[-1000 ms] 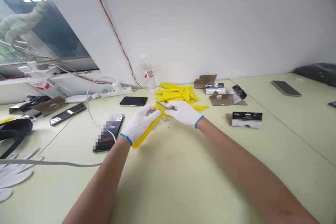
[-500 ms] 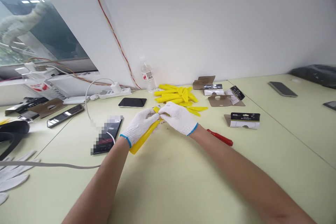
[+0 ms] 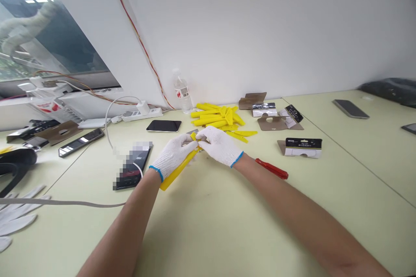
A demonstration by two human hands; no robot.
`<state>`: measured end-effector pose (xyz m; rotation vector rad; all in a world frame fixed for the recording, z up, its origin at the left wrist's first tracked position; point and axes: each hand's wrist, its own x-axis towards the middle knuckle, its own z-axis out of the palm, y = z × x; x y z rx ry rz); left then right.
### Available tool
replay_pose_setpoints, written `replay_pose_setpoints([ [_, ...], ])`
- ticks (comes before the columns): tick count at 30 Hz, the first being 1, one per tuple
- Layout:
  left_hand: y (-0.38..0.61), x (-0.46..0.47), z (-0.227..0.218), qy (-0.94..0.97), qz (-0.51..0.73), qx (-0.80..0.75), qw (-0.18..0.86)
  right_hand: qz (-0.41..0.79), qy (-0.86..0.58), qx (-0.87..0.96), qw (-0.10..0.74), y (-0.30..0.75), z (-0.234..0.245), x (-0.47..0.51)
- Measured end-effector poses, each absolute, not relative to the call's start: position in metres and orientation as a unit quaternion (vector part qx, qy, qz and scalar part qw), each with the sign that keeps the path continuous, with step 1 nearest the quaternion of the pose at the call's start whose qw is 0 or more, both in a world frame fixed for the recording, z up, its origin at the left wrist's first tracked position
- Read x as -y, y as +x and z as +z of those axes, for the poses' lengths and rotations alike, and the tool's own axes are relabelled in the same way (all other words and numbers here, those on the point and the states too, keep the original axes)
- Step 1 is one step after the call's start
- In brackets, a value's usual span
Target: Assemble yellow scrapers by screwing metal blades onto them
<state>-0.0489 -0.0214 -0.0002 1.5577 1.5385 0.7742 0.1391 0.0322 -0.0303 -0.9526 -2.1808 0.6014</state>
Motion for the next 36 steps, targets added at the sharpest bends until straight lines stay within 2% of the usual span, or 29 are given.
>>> replay_pose_setpoints([
  [9, -0.046, 0.02, 0.005, 0.63, 0.287, -0.627, 0.357, 0.225, -0.385, 0.825, 0.347, 0.136, -0.031, -0.032],
  [16, -0.044, 0.027, 0.006, 0.613, 0.332, -0.623, 0.355, 0.227, -0.382, 0.832, 0.331, 0.139, -0.032, -0.032],
  [25, -0.035, 0.03, 0.01, 0.613, 0.327, -0.629, 0.349, 0.244, -0.379, 0.831, 0.326, 0.143, -0.032, -0.032],
  [36, -0.041, 0.023, 0.007, 0.601, 0.338, -0.636, 0.344, 0.239, -0.392, 0.807, 0.371, 0.135, -0.028, -0.031],
])
